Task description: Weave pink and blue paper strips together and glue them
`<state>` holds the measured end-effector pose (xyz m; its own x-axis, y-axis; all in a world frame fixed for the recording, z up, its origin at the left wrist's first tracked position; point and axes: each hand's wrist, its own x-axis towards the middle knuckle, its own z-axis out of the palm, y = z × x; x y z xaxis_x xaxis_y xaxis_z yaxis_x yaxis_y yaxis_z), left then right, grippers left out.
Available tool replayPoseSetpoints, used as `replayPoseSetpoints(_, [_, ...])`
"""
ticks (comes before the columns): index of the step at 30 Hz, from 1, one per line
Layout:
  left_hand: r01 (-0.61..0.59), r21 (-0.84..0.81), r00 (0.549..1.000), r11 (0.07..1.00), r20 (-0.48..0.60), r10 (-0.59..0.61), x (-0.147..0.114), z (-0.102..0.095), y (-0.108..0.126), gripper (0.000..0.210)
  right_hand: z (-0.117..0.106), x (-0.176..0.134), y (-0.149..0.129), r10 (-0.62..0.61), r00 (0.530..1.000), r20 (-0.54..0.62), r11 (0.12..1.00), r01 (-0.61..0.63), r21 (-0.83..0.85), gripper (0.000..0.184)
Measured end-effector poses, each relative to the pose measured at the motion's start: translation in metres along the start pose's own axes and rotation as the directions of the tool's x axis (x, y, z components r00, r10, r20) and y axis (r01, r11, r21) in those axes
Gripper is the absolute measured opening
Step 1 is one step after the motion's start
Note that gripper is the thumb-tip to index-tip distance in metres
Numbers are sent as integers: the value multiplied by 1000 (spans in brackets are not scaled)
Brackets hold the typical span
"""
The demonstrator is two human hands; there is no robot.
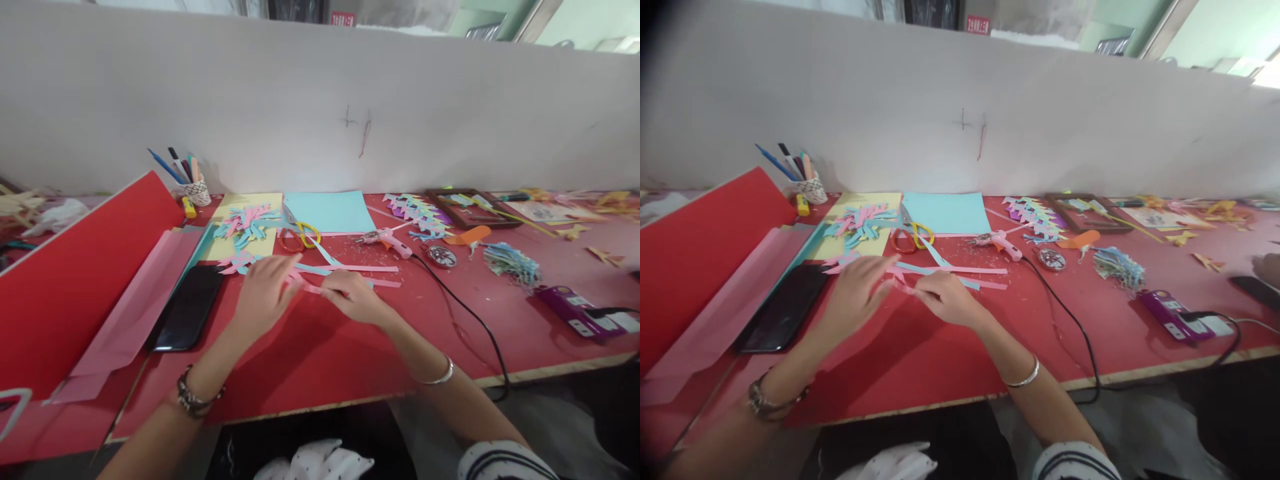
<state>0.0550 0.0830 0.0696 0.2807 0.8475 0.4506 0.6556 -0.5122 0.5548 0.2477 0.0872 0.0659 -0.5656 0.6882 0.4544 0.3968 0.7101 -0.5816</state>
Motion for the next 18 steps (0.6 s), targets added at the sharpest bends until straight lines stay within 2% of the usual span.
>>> replayPoseSetpoints(2, [-3,-3,973,1000,229,3,-4,1,11,37,0,2,-4,-30,999,28,999,31,-10,32])
replayPoseSetpoints(4, [70,-6,943,997,327,-65,-9,2,16,35,-2,2,-6,9,999,44,1000,-9,10,31])
replayPoseSetpoints(10, [197,-104,913,975,382,-144,-27,-7,4,32,-13,1,-2,158,983,95,984,-165,62,28])
replayPoseSetpoints(14, [251,-50,890,967,405,-210,-38,-15,-7,32,-13,8,7,268,944,192,955,-287,73,28])
replayPoseSetpoints(16, [276,15,875,961,409,-257,-42,-17,-12,31,-9,15,13,325,919,221,942,-336,10,29])
replayPoseSetpoints(18, [299,100,862,949,397,-314,-45,-19,-18,28,-3,24,19,365,913,182,928,-342,-145,25])
